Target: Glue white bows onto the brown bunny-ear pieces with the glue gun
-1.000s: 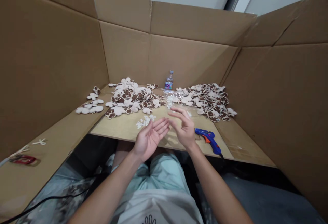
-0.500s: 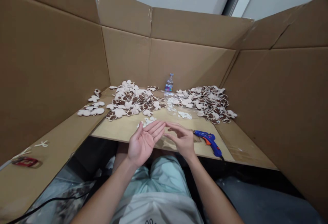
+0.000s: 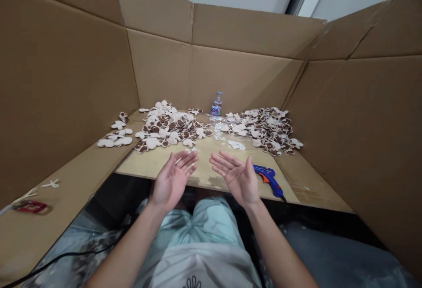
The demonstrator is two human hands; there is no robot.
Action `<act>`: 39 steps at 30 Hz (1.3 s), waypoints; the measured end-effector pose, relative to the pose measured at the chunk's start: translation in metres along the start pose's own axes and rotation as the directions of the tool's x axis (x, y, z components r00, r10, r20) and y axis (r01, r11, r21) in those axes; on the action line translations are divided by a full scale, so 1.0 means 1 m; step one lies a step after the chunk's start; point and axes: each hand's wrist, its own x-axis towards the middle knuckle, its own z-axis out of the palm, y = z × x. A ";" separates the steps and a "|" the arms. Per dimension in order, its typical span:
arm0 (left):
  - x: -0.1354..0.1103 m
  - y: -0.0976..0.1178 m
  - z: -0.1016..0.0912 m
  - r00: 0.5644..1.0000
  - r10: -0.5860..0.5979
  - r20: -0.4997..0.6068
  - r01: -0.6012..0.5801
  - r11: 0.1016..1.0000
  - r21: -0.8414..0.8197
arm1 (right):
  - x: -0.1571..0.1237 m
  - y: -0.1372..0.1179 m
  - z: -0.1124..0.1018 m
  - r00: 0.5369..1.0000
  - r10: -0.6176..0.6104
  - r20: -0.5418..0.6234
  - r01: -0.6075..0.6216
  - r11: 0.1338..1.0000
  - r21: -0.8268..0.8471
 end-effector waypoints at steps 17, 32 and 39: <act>-0.028 -0.073 0.016 0.951 -0.237 0.198 0.183 0.949 0.257 | -0.015 -0.009 0.032 0.963 0.002 0.268 -0.013 0.999 0.039; 0.008 -0.004 0.015 0.998 -0.036 0.046 0.035 0.999 0.023 | -0.034 -0.007 -0.016 0.964 0.260 -0.049 -0.265 0.940 -0.213; -0.007 0.018 0.020 0.961 -0.104 0.255 0.121 0.991 -0.051 | -0.038 -0.018 -0.066 0.982 -0.178 -0.060 -0.086 -0.144 -0.986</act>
